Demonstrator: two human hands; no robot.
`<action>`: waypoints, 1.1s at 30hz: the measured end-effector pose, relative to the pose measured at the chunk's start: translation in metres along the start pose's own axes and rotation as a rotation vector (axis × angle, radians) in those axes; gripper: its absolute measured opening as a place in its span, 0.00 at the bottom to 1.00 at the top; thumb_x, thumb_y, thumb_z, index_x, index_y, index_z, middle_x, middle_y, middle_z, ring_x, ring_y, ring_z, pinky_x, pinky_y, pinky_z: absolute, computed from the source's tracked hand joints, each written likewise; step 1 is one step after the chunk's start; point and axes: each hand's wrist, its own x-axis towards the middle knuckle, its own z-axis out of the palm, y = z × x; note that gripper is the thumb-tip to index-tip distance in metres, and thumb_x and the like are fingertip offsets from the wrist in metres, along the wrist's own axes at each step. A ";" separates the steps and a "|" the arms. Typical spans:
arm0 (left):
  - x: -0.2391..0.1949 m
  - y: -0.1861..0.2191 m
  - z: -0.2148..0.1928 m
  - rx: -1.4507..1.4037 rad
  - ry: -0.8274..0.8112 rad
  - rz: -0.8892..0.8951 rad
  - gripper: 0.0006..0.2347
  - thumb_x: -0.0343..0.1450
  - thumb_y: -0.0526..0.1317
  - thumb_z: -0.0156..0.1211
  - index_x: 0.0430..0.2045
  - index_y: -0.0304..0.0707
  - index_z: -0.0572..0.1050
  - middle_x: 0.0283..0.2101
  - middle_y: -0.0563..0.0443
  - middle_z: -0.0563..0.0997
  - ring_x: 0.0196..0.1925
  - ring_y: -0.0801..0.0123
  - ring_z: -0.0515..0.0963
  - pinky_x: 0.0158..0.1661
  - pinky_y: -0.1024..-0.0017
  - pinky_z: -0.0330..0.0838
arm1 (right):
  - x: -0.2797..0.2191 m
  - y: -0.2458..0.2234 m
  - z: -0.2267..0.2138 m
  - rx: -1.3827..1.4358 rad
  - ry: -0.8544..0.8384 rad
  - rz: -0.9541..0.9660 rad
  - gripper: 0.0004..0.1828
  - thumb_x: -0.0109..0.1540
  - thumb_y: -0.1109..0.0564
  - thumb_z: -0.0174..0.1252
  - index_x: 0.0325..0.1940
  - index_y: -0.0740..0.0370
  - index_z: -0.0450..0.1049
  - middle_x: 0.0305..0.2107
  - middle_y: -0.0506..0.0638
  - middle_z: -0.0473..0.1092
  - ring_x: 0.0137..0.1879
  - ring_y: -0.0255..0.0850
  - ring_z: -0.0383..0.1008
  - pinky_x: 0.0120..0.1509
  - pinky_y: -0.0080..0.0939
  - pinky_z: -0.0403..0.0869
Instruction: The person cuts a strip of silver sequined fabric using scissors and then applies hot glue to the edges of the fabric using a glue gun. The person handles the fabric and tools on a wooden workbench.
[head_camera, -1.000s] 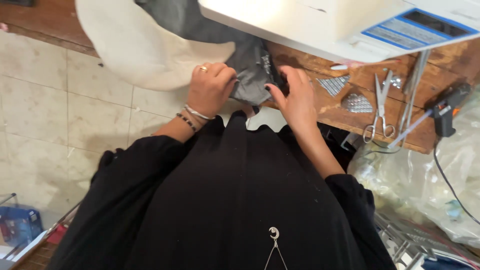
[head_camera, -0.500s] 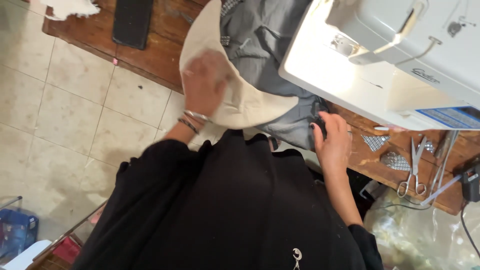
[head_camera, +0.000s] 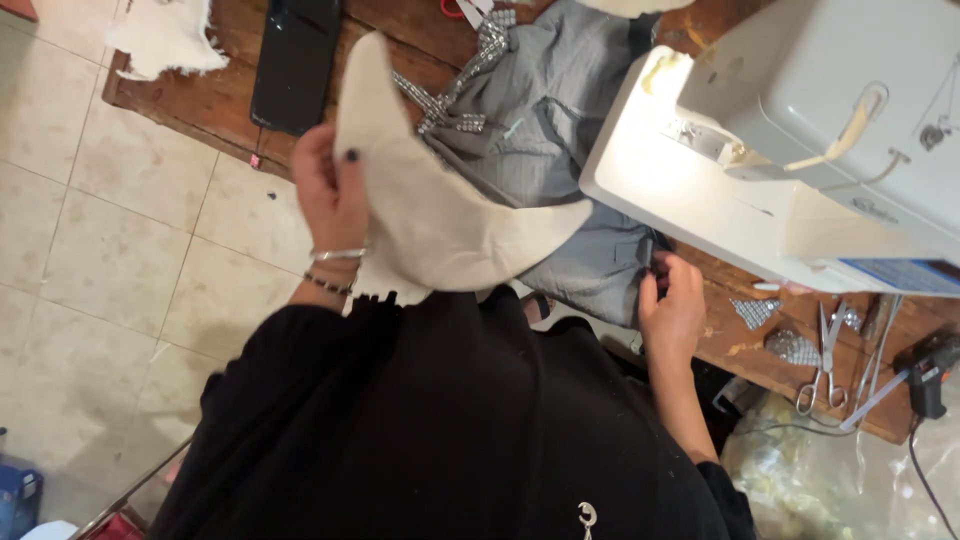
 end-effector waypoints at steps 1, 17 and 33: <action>-0.004 -0.012 -0.004 -0.001 0.005 0.001 0.13 0.79 0.38 0.54 0.55 0.31 0.66 0.54 0.42 0.71 0.54 0.60 0.75 0.56 0.68 0.73 | 0.000 -0.002 0.000 -0.001 0.001 -0.005 0.14 0.65 0.63 0.54 0.55 0.63 0.73 0.42 0.56 0.67 0.43 0.48 0.71 0.51 0.50 0.70; -0.008 0.018 0.012 0.389 0.025 0.035 0.11 0.75 0.39 0.53 0.48 0.33 0.71 0.54 0.38 0.70 0.58 0.49 0.68 0.59 0.56 0.62 | 0.191 -0.183 0.048 -0.022 -0.085 -0.586 0.12 0.71 0.61 0.52 0.57 0.58 0.77 0.44 0.56 0.75 0.49 0.55 0.75 0.47 0.55 0.73; -0.017 -0.002 0.055 0.854 -0.458 0.458 0.24 0.61 0.49 0.76 0.50 0.50 0.77 0.59 0.53 0.74 0.65 0.56 0.70 0.66 0.41 0.52 | 0.284 -0.227 0.031 0.794 -0.214 -0.533 0.11 0.74 0.59 0.62 0.42 0.57 0.65 0.32 0.43 0.64 0.37 0.30 0.61 0.42 0.32 0.63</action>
